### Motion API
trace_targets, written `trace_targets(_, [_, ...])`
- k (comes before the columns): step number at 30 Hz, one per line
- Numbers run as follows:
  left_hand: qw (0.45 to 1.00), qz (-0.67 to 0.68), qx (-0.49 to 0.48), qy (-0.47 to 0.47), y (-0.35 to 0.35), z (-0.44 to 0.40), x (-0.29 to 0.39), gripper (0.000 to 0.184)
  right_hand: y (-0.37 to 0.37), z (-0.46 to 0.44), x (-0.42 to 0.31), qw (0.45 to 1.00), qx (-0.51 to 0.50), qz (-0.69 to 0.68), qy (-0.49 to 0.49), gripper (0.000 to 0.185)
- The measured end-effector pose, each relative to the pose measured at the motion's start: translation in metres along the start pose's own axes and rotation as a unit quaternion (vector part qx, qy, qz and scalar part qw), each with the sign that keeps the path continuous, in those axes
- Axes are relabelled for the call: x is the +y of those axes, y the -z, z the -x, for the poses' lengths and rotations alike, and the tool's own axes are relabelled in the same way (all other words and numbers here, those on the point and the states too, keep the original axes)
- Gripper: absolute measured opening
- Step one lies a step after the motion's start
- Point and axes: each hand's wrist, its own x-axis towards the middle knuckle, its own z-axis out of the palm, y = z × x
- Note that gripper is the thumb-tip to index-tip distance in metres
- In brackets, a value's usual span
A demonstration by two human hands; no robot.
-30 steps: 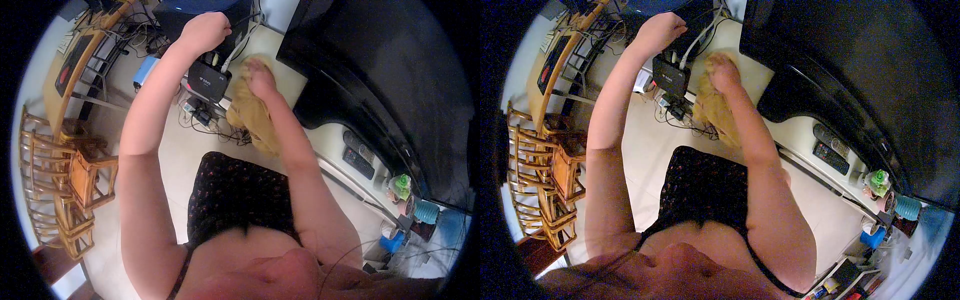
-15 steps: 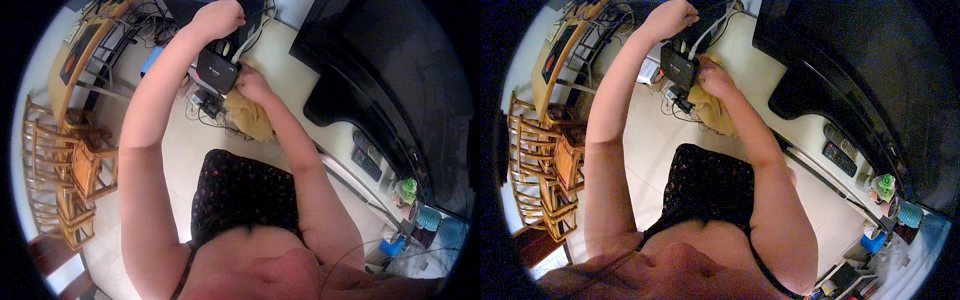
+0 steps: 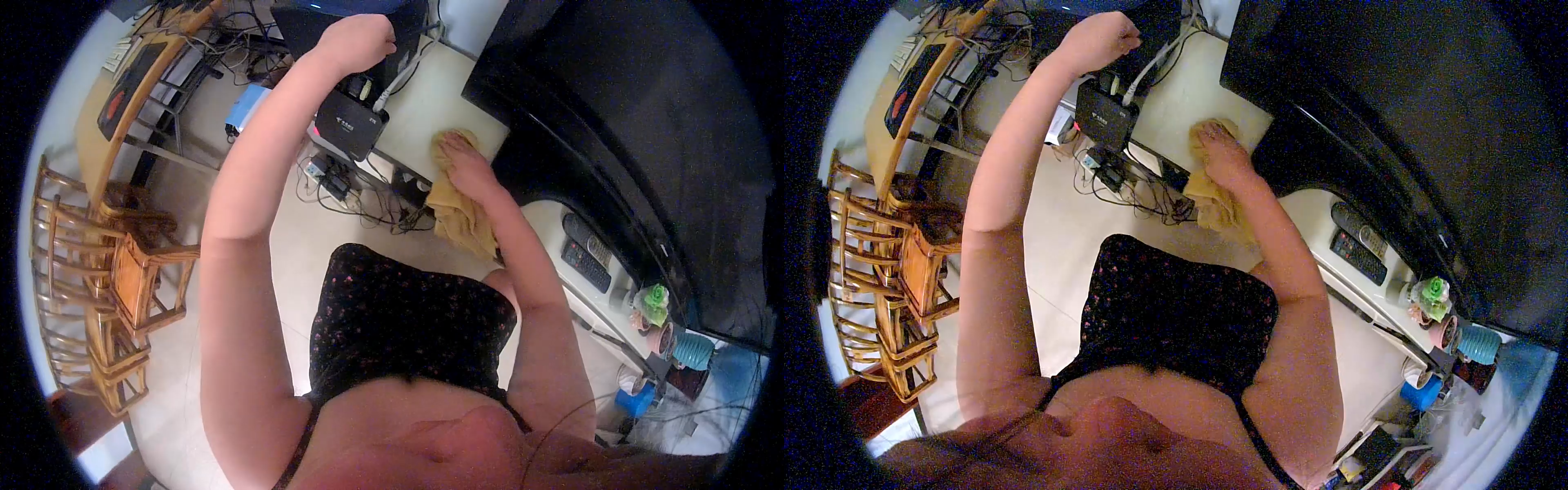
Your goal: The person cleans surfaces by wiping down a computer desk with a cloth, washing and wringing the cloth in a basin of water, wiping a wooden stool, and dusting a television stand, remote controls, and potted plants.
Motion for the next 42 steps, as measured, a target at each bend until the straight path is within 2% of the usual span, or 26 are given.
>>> trace_targets(2, [1.000,-0.008,0.005,-0.005,0.001,-0.001,0.002,0.020,-0.022,-0.037,0.004,0.996,0.050,0.051,0.058,0.049])
trace_targets(6, [1.000,0.001,-0.004,0.006,-0.003,-0.001,-0.004,0.017,-0.025,-0.130,0.009,0.989,0.053,0.133,0.043,0.042])
trace_targets(7, [1.000,0.002,-0.005,0.007,-0.001,0.000,-0.003,0.017,-0.024,-0.140,0.001,0.986,0.112,0.125,0.015,0.037])
trace_targets(10, [1.000,0.002,-0.009,0.008,0.003,0.004,-0.002,0.018,-0.026,-0.113,-0.006,0.988,0.110,0.113,0.000,0.036])
trace_targets(13, [1.000,0.000,0.004,-0.008,0.001,0.002,-0.006,0.018,-0.011,-0.035,-0.022,0.992,0.043,0.117,-0.012,0.034])
trace_targets(14, [1.000,-0.001,0.015,-0.016,-0.001,0.002,-0.007,0.018,-0.012,-0.035,-0.020,0.992,0.041,0.119,-0.012,0.034])
trace_targets(16, [0.999,0.007,0.026,-0.017,-0.002,0.003,-0.005,0.018,-0.015,-0.039,-0.016,0.989,0.107,0.106,-0.009,0.029])
trace_targets(18, [0.999,0.012,0.037,-0.017,-0.002,0.004,-0.002,0.018,-0.012,-0.063,-0.017,0.987,0.091,0.129,-0.009,0.027])
trace_targets(20, [1.000,0.008,-0.012,0.028,0.003,0.003,0.004,0.016,-0.002,-0.094,-0.023,0.985,0.073,0.154,-0.007,0.026])
trace_targets(23, [0.999,-0.025,-0.024,0.024,0.007,0.006,0.007,0.015,-0.006,-0.119,-0.022,0.980,0.057,0.178,-0.062,0.026])
trace_targets(24, [0.999,-0.026,-0.027,0.024,0.005,0.008,0.006,0.015,-0.004,-0.105,-0.025,0.981,0.055,0.175,-0.063,0.026])
trace_targets(26, [1.000,0.001,0.016,0.005,0.001,0.008,0.003,0.014,0.011,-0.063,-0.035,0.991,0.103,0.070,-0.054,0.026])
trace_targets(27, [1.000,0.004,0.015,0.005,0.000,0.007,0.002,0.014,0.009,-0.053,-0.027,0.991,0.101,0.072,-0.056,0.026])
trace_targets(29, [0.999,-0.046,0.017,-0.006,-0.003,0.007,0.003,0.017,0.000,-0.038,-0.009,0.989,0.025,0.144,-0.024,0.026])
trace_targets(30, [0.999,-0.045,0.016,-0.007,-0.006,0.008,0.003,0.017,0.000,-0.043,-0.008,0.989,0.023,0.145,-0.025,0.026])
trace_targets(33, [0.998,-0.050,0.041,-0.015,-0.008,0.009,0.001,0.016,-0.002,-0.089,-0.007,0.986,0.046,0.160,-0.009,0.026])
trace_targets(35, [0.997,-0.055,0.041,-0.046,-0.005,0.012,0.003,0.017,-0.014,-0.107,-0.003,0.990,0.101,0.102,-0.006,0.024])
trace_targets(36, [0.997,-0.055,0.039,-0.044,-0.001,0.013,0.004,0.017,-0.018,-0.103,-0.007,0.990,0.099,0.100,-0.005,0.024])
trace_targets(38, [0.996,-0.035,0.046,-0.065,0.008,0.014,0.009,0.019,-0.023,-0.078,-0.018,0.998,0.061,-0.011,0.031,0.022])
trace_targets(39, [0.994,-0.026,0.063,-0.083,0.005,0.014,0.006,0.019,-0.017,-0.053,-0.030,0.992,0.039,0.048,0.109,0.021])
trace_targets(40, [0.994,-0.023,0.061,-0.084,0.004,0.014,0.005,0.019,-0.012,-0.029,-0.033,0.992,0.037,0.048,0.106,0.021])
trace_targets(42, [0.995,-0.026,0.040,-0.083,0.007,0.012,0.002,0.019,0.002,0.004,-0.026,0.991,-0.019,0.069,0.116,0.033])
